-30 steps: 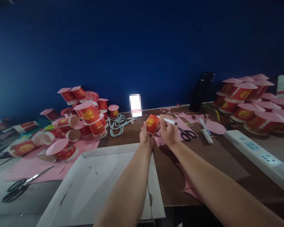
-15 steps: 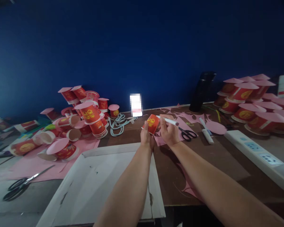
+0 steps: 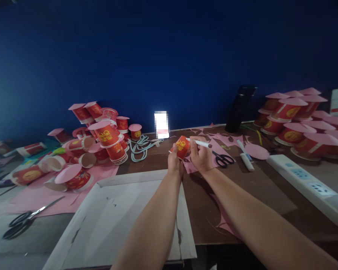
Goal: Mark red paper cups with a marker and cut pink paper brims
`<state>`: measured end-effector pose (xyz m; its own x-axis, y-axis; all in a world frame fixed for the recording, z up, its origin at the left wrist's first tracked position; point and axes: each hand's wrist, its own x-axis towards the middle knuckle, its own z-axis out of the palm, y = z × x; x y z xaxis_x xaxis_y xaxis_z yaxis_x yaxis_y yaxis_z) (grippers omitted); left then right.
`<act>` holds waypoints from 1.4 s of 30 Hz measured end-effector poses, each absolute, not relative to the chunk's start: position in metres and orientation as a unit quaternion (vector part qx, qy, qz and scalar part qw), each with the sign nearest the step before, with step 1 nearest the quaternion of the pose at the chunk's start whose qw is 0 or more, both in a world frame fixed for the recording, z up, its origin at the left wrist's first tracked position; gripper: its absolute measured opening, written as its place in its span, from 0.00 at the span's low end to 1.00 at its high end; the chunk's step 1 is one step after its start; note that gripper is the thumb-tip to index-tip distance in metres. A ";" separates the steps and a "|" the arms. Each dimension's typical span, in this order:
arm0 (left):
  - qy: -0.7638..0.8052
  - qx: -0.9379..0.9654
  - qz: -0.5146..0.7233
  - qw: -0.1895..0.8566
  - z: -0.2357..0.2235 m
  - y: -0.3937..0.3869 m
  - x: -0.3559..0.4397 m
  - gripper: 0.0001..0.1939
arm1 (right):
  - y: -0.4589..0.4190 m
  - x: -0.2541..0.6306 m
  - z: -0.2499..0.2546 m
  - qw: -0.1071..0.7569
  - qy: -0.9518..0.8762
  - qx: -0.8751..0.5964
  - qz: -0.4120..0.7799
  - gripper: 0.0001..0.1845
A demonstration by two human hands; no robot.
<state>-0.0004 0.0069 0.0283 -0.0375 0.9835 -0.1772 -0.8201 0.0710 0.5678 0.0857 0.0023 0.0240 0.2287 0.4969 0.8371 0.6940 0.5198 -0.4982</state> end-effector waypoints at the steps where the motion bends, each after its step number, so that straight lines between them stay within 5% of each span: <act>1: 0.278 0.146 0.662 0.681 0.028 0.007 0.000 0.10 | 0.002 0.086 0.024 0.617 -0.616 -0.484 -0.080 0.12; 42: 0.280 0.117 0.678 0.670 0.032 0.008 -0.003 0.08 | 0.004 0.085 0.023 0.616 -0.622 -0.478 -0.068 0.12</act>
